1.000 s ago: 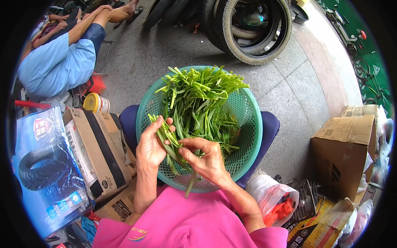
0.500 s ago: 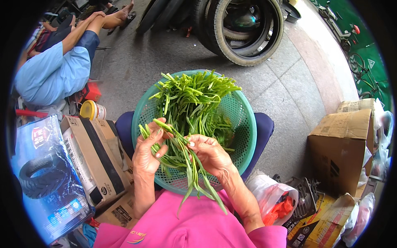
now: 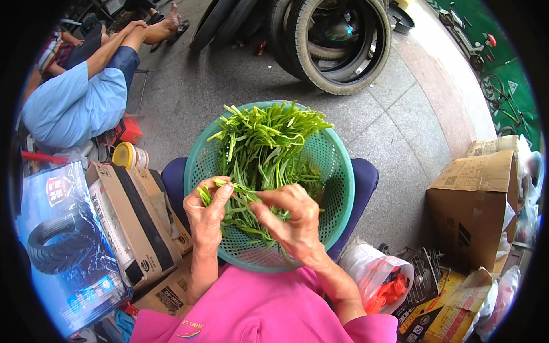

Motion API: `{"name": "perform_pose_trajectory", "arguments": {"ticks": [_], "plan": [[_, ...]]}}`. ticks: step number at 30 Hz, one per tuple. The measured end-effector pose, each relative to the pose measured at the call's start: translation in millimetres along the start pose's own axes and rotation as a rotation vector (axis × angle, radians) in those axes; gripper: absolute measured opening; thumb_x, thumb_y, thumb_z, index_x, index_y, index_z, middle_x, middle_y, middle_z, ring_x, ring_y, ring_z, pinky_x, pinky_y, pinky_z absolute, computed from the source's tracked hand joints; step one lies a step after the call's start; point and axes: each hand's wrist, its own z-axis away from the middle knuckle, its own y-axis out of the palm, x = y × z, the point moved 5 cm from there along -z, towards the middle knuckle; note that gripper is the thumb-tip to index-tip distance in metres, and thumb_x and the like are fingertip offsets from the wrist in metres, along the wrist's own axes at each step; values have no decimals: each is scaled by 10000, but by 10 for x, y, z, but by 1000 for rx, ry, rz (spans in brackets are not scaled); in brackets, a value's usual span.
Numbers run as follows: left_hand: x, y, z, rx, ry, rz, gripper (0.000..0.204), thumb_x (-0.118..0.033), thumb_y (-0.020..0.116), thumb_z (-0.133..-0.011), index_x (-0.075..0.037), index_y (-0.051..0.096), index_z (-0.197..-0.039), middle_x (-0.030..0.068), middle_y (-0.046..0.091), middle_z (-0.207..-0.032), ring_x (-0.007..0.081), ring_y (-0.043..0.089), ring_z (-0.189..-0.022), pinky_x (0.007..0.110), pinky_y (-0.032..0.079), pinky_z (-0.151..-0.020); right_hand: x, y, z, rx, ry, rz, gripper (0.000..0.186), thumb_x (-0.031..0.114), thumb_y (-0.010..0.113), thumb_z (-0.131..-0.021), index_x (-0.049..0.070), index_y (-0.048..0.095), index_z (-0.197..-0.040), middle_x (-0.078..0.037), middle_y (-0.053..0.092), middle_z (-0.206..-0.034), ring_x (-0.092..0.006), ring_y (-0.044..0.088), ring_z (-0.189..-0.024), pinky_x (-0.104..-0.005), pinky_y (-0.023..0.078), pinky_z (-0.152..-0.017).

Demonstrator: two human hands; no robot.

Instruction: The person sits on the ground and sorts green leafy vegetables by hand, picking up stems from a green basket, separating parts, and placing them back into the basket. The task continues throughout the clip with repetitive handling of the greens.

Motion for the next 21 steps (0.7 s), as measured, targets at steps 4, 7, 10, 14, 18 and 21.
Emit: {"name": "perform_pose_trajectory", "arguments": {"ticks": [4, 7, 10, 14, 18, 21], "plan": [[-30, 64, 32, 33, 73, -23, 141, -113, 744, -897, -8, 724, -989, -9, 637, -717, -2, 402, -490, 191, 283, -434, 150, 176, -8, -81, -211, 286, 213, 157, 853, -704, 75, 739, -864, -66, 670, -759, -209, 604, -679, -351, 446, -622], [-79, 81, 76, 27, 54, -10, 148, -138, 728, -916, -9, 727, -989, -15, 627, -700, 5, 407, -480, 193, 292, -427, 106, 215, 4, -127, -164, 301, 174, 138, 839, -720, 76, 735, -846, -55, 663, -735, -204, 602, -663, -349, 444, -623], [-16, 39, 74, 25, 26, -10, 169, -172, 713, -934, -13, 734, -988, -21, 623, -691, 8, 409, -471, 194, 298, -421, 49, 242, 23, -80, -82, 198, 124, 109, 794, -748, 63, 713, -830, -40, 651, -730, -235, 599, -693, -372, 442, -667], [9, 54, 71, 48, 23, -39, 186, -193, 703, -943, -16, 740, -985, -13, 630, -693, 10, 412, -463, 193, 299, -419, 4, 224, 16, -24, 31, 49, 111, 117, 791, -787, 40, 722, -827, -53, 660, -706, -193, 608, -653, -333, 458, -643], [47, 50, 61, 39, -40, -20, 195, -195, 698, -946, -8, 736, -985, 10, 660, -714, 15, 410, -451, 191, 304, -416, -69, 111, 22, 13, 269, -238, 152, 139, 803, -824, 4, 750, -870, -31, 690, -711, -75, 604, -652, -236, 478, -600], [58, 5, 47, 24, -91, 19, 208, -195, 688, -952, 7, 726, -985, 35, 680, -745, 32, 471, -476, 191, 309, -416, -94, -76, -7, 32, 369, -211, 128, 126, 794, -827, 15, 756, -876, -7, 691, -718, -59, 601, -664, -224, 485, -608]]}}
